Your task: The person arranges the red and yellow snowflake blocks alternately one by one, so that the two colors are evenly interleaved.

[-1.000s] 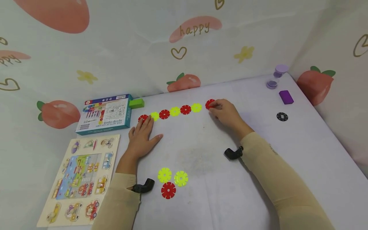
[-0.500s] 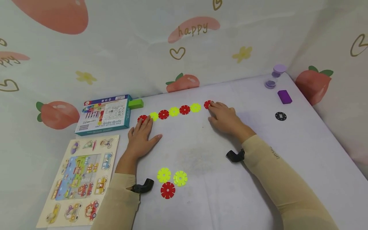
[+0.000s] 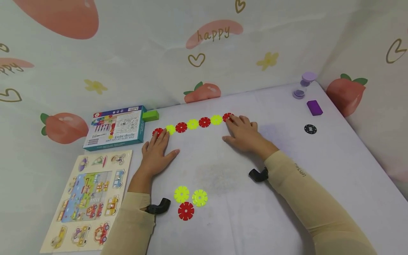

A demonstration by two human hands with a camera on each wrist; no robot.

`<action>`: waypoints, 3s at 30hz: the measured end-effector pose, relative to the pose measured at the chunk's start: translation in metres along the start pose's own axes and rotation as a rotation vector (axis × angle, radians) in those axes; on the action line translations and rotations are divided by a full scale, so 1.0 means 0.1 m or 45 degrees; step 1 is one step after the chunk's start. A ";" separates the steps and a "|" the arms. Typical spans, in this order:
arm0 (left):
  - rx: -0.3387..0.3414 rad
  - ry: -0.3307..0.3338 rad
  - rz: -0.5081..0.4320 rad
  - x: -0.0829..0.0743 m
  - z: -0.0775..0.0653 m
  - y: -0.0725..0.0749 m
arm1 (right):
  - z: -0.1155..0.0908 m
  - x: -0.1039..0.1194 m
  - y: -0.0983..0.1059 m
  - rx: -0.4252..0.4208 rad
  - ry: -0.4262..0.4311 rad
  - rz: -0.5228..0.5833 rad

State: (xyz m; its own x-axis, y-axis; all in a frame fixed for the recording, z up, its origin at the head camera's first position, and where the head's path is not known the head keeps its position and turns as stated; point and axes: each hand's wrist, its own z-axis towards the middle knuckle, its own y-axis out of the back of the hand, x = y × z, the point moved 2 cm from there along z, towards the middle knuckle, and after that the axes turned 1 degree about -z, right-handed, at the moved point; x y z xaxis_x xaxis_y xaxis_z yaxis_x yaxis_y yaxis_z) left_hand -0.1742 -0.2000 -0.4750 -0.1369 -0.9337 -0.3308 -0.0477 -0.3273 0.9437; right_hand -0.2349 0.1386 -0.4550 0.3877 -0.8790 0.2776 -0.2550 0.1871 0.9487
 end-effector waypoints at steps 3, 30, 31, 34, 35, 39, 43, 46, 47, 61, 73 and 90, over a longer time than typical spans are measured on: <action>0.002 -0.001 -0.008 0.00 0.00 0.00 | 0.01 0.00 -0.02 -0.010 -0.007 0.002; 0.013 0.000 -0.008 0.01 0.00 -0.01 | -0.81 0.55 -0.29 -0.047 0.436 1.119; 0.014 0.002 -0.008 0.01 0.00 -0.01 | -0.87 0.63 -0.33 0.012 0.477 1.118; 0.018 0.003 -0.005 0.01 0.00 0.00 | -1.01 0.87 -0.43 0.144 0.594 0.992; 0.020 0.004 -0.004 0.01 0.00 0.00 | -1.04 0.94 -0.46 0.160 0.618 0.914; 0.028 0.005 -0.003 0.01 0.00 0.00 | -1.13 1.15 -0.57 0.082 0.654 0.566; 0.027 0.003 -0.008 0.00 0.00 0.00 | -1.16 1.23 -0.61 0.023 0.598 0.440; 0.023 0.003 -0.005 0.01 0.00 0.00 | -1.15 1.22 -0.58 0.080 0.558 0.505; 0.023 0.004 -0.004 0.01 0.00 0.00 | -1.14 1.21 -0.56 0.112 0.547 0.553; 0.015 0.005 -0.015 0.02 0.00 -0.03 | -0.40 0.01 -0.03 -0.267 -0.130 1.160; 0.000 0.005 -0.006 0.02 0.01 -0.04 | -0.08 -0.61 0.21 -0.365 -0.309 0.736; 0.013 0.011 0.011 0.01 -0.01 -0.01 | -0.08 -0.47 0.12 -0.046 -0.075 0.011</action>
State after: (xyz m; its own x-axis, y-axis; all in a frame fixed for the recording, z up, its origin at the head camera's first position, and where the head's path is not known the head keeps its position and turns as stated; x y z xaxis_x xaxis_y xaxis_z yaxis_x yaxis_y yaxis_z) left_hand -0.1738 -0.2008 -0.4767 -0.1290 -0.9378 -0.3224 -0.0569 -0.3175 0.9465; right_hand -0.2496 0.1855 -0.4551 0.3324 -0.9014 0.2774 -0.2258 0.2095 0.9514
